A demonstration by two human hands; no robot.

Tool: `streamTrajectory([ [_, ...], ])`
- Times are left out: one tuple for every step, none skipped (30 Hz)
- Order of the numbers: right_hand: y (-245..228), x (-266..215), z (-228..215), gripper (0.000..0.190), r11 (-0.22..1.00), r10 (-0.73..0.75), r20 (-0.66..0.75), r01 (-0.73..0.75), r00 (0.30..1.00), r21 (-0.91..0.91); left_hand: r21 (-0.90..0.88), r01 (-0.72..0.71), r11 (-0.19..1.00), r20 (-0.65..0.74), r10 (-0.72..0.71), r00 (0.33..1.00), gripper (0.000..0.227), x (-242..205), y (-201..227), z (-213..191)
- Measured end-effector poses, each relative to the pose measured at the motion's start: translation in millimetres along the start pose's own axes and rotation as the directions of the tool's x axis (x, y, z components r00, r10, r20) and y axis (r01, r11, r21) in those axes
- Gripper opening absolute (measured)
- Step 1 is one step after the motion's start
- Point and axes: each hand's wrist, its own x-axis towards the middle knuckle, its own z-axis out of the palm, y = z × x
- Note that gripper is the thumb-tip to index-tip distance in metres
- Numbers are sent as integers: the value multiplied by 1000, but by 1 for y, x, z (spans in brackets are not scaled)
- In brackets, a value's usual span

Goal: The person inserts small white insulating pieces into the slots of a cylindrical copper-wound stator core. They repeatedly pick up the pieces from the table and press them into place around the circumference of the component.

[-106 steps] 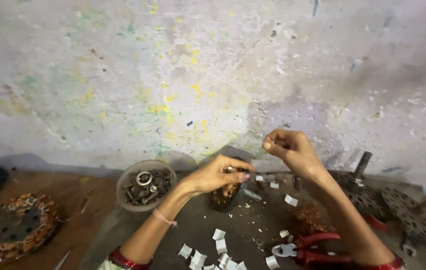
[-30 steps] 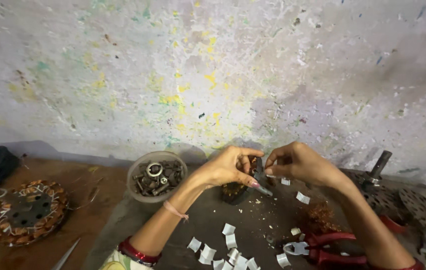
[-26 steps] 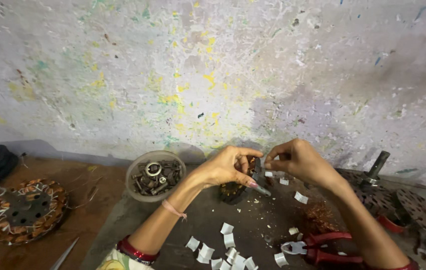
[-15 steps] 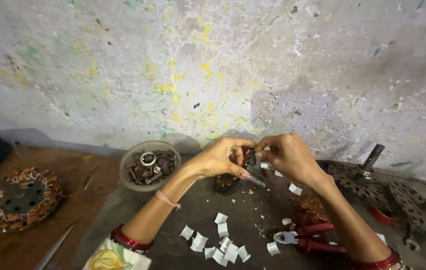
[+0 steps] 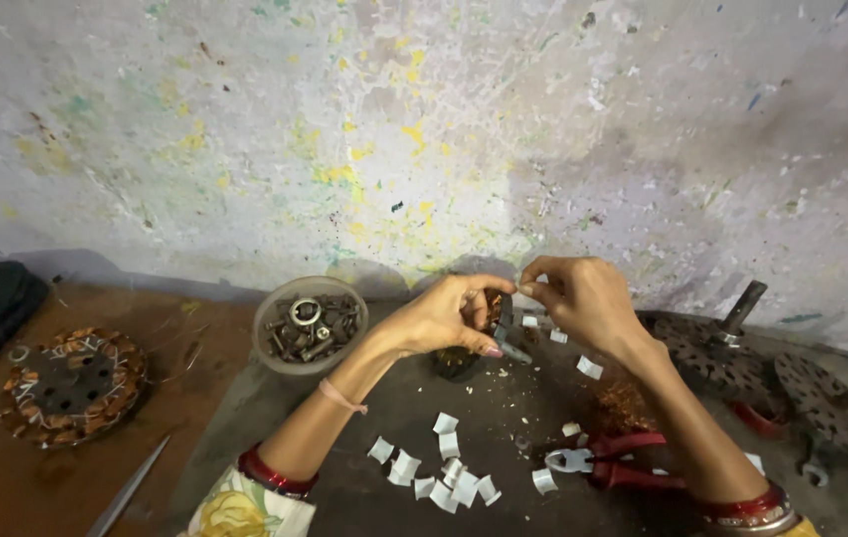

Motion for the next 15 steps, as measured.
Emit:
streamTrajectory([
  [0,0,-1,18,999,36,22,-36,999,19,11,16,1000,-7,-16,1000,87,0,2,0],
  [-1,0,-2,19,997,70,44,-72,997,39,24,34,999,-16,-34,999,87,0,4,0],
  [-2,2,-4,18,988,88,61,-95,994,120,36,52,998,-24,-51,998,88,0,5,0],
  [-4,0,-4,18,973,105,88,-121,991,197,37,51,998,-21,-51,999,87,-1,6,1],
  [-5,-2,-4,17,951,120,117,-148,986,272,39,51,998,-17,-50,999,86,-1,6,0],
  [-5,-4,-6,17,940,98,109,-128,989,317,42,52,998,-16,-52,999,85,-1,5,-1],
  [-6,-6,-8,16,926,76,100,-107,992,362,25,36,999,-23,-35,999,82,-2,5,0],
  [-7,-7,-8,16,908,54,88,-85,995,409,12,20,1000,-29,-20,999,80,-3,4,1],
  [-7,-8,-8,16,909,45,110,-87,993,407,-1,5,1000,-36,-5,999,77,-3,4,2],
  [-8,-8,-7,16,908,41,127,-90,991,409,2,18,1000,-47,-18,999,73,-4,4,2],
  [-9,-8,-5,15,907,36,144,-93,989,411,4,32,999,-58,-31,998,70,-4,4,3],
  [-9,-8,-3,15,872,-20,155,-59,988,486,7,43,999,-64,-43,997,66,-3,4,4],
  [-10,-8,2,15,829,-76,160,-27,984,559,20,26,999,-65,-25,998,62,-4,5,5],
  [-10,-8,4,15,779,-134,163,2,978,626,31,8,999,-68,-6,998,58,-4,5,5],
  [-9,-8,3,15,789,-125,194,-21,973,614,42,-9,999,-71,12,997,55,-5,6,5],
])
